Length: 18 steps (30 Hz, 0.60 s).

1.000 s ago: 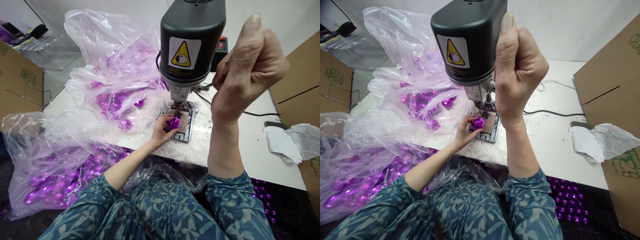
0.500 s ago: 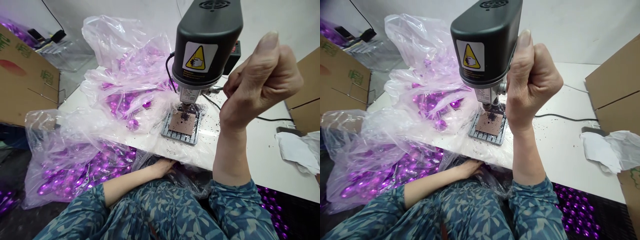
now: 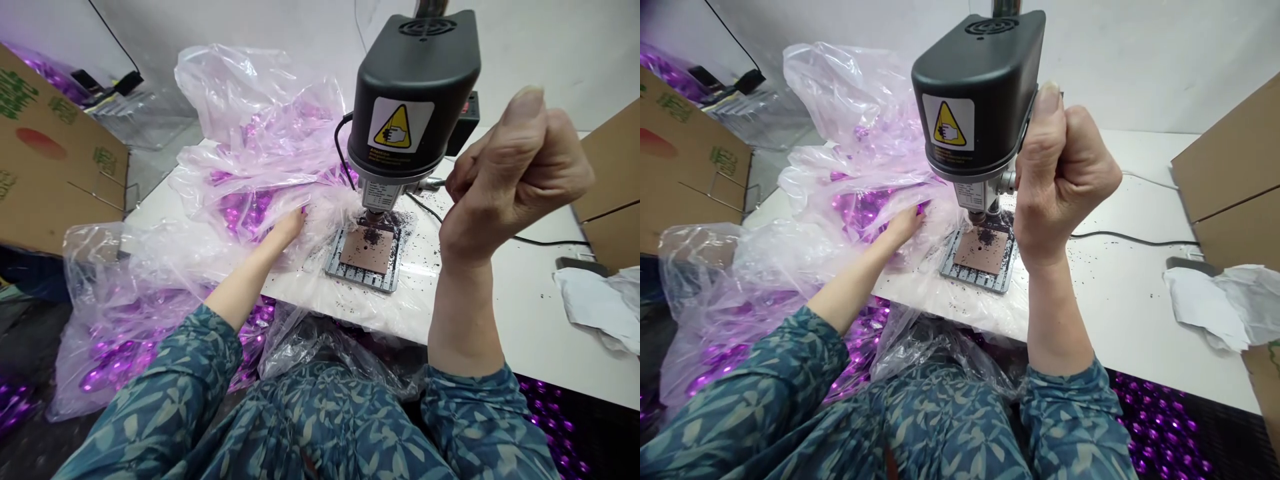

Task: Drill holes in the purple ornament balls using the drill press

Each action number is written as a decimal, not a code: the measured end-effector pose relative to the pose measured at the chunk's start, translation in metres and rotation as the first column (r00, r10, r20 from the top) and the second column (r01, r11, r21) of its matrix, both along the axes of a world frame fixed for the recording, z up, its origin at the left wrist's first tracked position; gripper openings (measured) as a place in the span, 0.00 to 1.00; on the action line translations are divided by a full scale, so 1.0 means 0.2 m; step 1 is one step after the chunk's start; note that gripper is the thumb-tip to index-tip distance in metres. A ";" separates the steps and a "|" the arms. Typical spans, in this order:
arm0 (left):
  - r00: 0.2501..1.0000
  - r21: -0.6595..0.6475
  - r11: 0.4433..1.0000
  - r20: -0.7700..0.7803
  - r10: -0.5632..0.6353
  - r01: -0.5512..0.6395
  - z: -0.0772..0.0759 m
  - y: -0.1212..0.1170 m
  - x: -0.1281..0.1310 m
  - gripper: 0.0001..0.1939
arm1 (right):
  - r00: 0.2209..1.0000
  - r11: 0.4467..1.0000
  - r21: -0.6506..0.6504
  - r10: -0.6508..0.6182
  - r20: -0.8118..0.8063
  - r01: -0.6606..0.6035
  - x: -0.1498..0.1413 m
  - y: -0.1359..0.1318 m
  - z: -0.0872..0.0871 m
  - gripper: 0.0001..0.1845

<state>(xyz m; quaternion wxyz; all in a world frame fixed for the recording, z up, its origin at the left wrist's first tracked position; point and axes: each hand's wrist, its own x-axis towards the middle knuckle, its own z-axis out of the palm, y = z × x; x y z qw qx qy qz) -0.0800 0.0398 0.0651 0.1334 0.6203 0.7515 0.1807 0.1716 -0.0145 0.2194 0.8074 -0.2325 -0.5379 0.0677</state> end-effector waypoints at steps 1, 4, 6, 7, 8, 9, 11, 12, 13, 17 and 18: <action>0.999 -0.025 0.999 0.038 0.021 -0.020 -0.01 0.02 -0.01 0.17 | 1.000 1.000 -0.010 -0.004 0.005 0.004 0.00 0.00 0.00 0.37; 0.974 -0.012 0.998 0.218 0.060 -0.059 -0.01 -0.02 -0.01 0.14 | 1.000 1.000 -0.023 -0.014 0.023 0.014 0.00 -0.01 0.00 0.37; 0.878 0.027 0.998 0.478 0.029 -0.048 -0.01 -0.09 0.01 0.16 | 1.000 1.000 0.005 -0.021 0.015 0.021 0.00 0.00 -0.01 0.38; 0.777 0.042 0.999 0.630 -0.001 -0.032 -0.01 -0.13 0.04 0.18 | 1.000 1.000 0.023 -0.022 0.002 0.022 0.00 0.00 -0.01 0.37; 0.648 0.051 0.999 0.761 -0.033 -0.009 -0.01 -0.17 0.06 0.19 | 1.000 0.999 0.042 -0.019 -0.011 0.019 -0.01 0.01 -0.02 0.36; 0.506 0.055 0.998 0.861 -0.056 0.016 -0.01 -0.21 0.10 0.19 | 1.000 0.998 0.067 -0.012 -0.020 0.013 -0.01 0.01 -0.03 0.35; 0.259 0.051 0.997 0.964 -0.066 0.063 -0.03 -0.27 0.17 0.18 | 1.000 0.993 0.114 -0.001 -0.027 0.004 -0.02 0.01 -0.04 0.32; 0.176 0.043 0.996 0.983 -0.057 0.083 -0.03 -0.29 0.21 0.18 | 1.000 0.993 0.121 0.002 -0.013 0.000 -0.02 0.01 -0.04 0.31; 0.118 0.031 0.995 0.992 -0.043 0.098 -0.04 -0.30 0.24 0.18 | 1.000 0.992 0.129 -0.005 -0.003 0.006 -0.02 0.01 -0.05 0.29; 0.013 -0.062 0.992 0.998 0.061 0.106 -0.05 -0.29 0.35 0.14 | 0.996 0.989 0.123 -0.085 0.031 0.081 -0.01 0.01 -0.06 0.29; -0.005 -0.096 0.990 0.995 0.097 0.103 -0.05 -0.28 0.37 0.11 | 0.994 0.988 0.121 -0.104 0.033 0.099 -0.01 0.01 -0.06 0.31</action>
